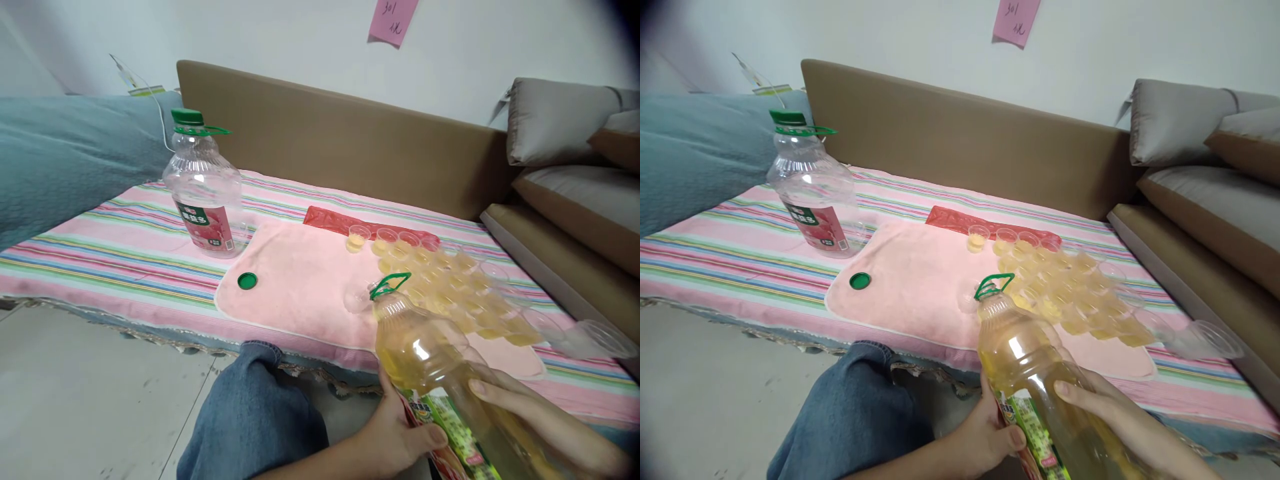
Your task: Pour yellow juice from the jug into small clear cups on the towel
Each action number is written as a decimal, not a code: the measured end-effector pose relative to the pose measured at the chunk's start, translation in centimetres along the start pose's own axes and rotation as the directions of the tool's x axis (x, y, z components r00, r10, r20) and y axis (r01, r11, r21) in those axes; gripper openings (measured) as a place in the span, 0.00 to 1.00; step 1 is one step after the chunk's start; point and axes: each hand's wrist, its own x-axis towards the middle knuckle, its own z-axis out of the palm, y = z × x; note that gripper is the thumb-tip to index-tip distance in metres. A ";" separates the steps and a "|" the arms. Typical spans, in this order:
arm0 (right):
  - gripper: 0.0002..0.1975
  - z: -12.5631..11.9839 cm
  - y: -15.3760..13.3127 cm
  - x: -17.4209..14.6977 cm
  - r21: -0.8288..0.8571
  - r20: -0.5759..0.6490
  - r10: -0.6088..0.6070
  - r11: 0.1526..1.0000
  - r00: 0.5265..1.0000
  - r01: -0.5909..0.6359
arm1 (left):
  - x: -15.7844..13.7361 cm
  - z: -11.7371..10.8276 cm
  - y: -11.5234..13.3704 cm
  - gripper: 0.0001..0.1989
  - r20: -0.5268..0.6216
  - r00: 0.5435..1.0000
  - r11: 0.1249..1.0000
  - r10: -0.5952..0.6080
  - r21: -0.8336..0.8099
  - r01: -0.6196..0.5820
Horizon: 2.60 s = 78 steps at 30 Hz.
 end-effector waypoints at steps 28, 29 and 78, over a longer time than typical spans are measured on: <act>0.23 0.3 -0.4 -0.2 0.045 0.039 0.027 0.999 0.999 -0.029 | -0.2 -0.1 -0.2 0.49 -0.042 0.998 0.999 -0.036 0.023 0.037; 0.23 0.3 -0.5 -0.2 0.038 0.037 0.031 0.999 0.999 -0.032 | -0.2 -0.1 -0.2 0.49 -0.048 0.998 0.999 -0.040 0.028 0.041; 0.25 -0.1 -0.1 -0.1 -0.022 -0.029 -0.005 1.000 1.000 0.004 | 0.1 0.0 -0.5 0.49 0.028 0.998 0.999 0.049 -0.011 -0.049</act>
